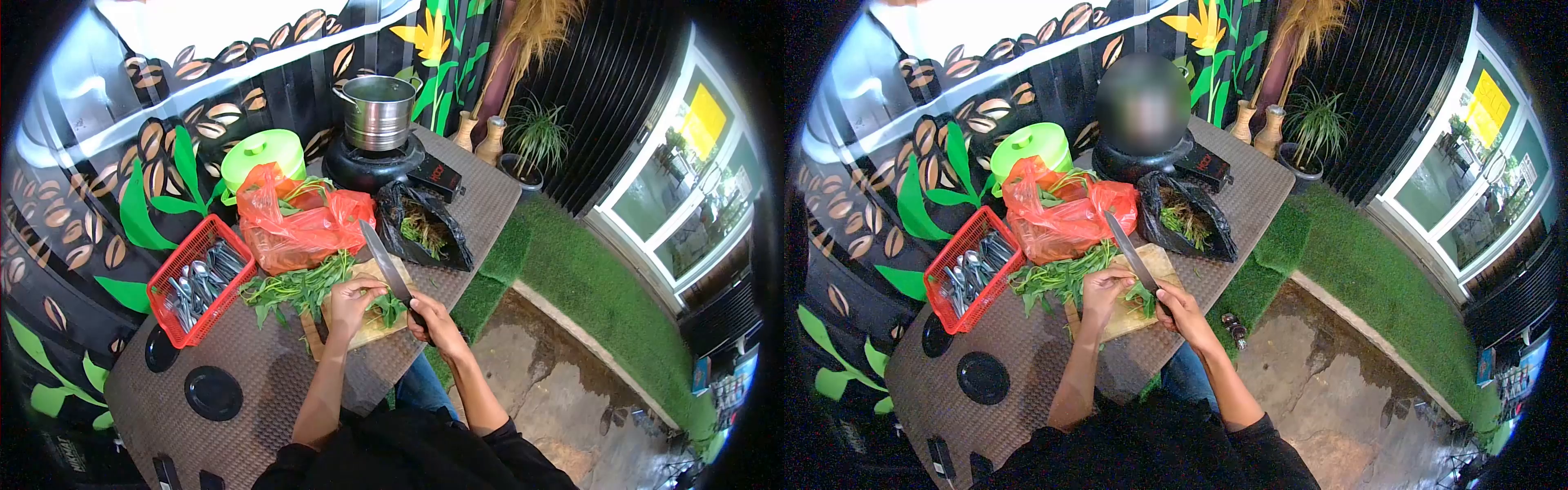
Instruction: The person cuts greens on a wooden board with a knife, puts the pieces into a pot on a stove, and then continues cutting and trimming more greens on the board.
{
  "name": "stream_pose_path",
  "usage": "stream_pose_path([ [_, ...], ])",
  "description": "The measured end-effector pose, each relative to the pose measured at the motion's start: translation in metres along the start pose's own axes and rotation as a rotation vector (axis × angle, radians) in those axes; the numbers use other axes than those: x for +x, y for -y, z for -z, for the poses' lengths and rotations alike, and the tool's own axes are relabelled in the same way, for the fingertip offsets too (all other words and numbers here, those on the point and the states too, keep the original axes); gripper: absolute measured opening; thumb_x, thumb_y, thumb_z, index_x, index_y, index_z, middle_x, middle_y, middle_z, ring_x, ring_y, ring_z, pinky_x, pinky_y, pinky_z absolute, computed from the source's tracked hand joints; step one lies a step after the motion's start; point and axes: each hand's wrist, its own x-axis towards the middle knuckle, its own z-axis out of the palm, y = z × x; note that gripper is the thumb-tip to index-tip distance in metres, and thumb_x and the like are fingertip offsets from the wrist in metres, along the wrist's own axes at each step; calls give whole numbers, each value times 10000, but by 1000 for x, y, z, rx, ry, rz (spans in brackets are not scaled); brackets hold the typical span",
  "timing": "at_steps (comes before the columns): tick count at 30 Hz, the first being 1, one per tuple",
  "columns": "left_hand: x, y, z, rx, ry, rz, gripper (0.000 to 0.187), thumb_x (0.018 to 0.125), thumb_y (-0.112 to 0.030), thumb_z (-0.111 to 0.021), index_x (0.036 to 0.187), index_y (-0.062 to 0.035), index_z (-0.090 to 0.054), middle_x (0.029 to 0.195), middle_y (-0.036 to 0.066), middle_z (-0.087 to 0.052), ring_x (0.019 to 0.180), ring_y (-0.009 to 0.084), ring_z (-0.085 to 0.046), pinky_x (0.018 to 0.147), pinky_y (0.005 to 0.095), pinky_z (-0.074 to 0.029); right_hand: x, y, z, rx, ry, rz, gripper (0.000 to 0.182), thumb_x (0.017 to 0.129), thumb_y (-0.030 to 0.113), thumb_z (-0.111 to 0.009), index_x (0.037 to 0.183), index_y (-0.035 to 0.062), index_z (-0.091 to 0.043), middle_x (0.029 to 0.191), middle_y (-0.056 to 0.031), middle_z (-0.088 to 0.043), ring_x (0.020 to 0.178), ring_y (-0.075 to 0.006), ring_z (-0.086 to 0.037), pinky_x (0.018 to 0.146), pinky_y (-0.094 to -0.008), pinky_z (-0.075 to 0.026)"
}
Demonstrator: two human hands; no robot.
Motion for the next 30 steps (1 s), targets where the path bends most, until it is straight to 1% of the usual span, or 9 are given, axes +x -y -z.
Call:
stream_pose_path([
  [7, -2, 0, 2, 11, 33, 53, 109, 729, 71, -685, 836, 55, -670, 813, 94, -649, 748, 144, -604, 702, 243, -486, -3, 2, 4, 16, 46, -49, 359, 966, 248, -400, 1254, 49, -477, 561, 42, -322, 457, -59, -275, 415, -218, -226],
  [20, -2, 5, 4, 49, 63, 94, 108, 729, 59, -694, 834, 53, -672, 814, 93, -654, 756, 141, -594, 703, 245, -481, -1, -8, 6, -40, -8, -29, 360, 962, 217, -413, 1281, 60, -470, 573, 36, -348, 461, -55, -298, 418, -209, -240],
  [22, -2, 7, 5, 57, 66, 99, 105, 731, 62, -691, 834, 52, -671, 815, 92, -653, 753, 139, -592, 699, 244, -479, -1, -9, 6, -29, -7, -44, 372, 956, 253, -452, 1295, 104, -486, 579, 63, -343, 483, -44, -314, 444, -199, -249],
  [26, -2, 4, 4, 72, 69, 136, 109, 733, 72, -686, 839, 52, -669, 815, 88, -651, 751, 134, -592, 694, 241, -477, -1, -9, 5, -5, -4, -45, 373, 954, 247, -457, 1296, 101, -482, 580, 66, -344, 482, -44, -310, 443, -203, -246],
  [28, -1, 5, 5, 87, 73, 139, 113, 732, 73, -686, 842, 50, -669, 818, 88, -653, 754, 134, -594, 695, 241, -479, -1, -9, 4, -20, -15, -41, 354, 961, 209, -421, 1279, 59, -468, 579, 39, -352, 462, -48, -294, 420, -206, -236],
  [29, -1, 5, 5, 102, 76, 142, 118, 732, 74, -687, 846, 49, -669, 820, 88, -654, 757, 134, -597, 697, 242, -480, -1, -10, 5, -19, -16, -41, 354, 961, 209, -421, 1279, 59, -468, 579, 39, -352, 462, -48, -294, 420, -206, -236],
  [30, -1, 6, 5, 102, 77, 142, 118, 732, 74, -687, 846, 49, -669, 820, 88, -654, 757, 134, -597, 697, 242, -480, 0, -12, 6, -13, -19, -56, 359, 956, 224, -442, 1283, 79, -473, 579, 50, -351, 469, -47, -302, 428, -208, -238],
])
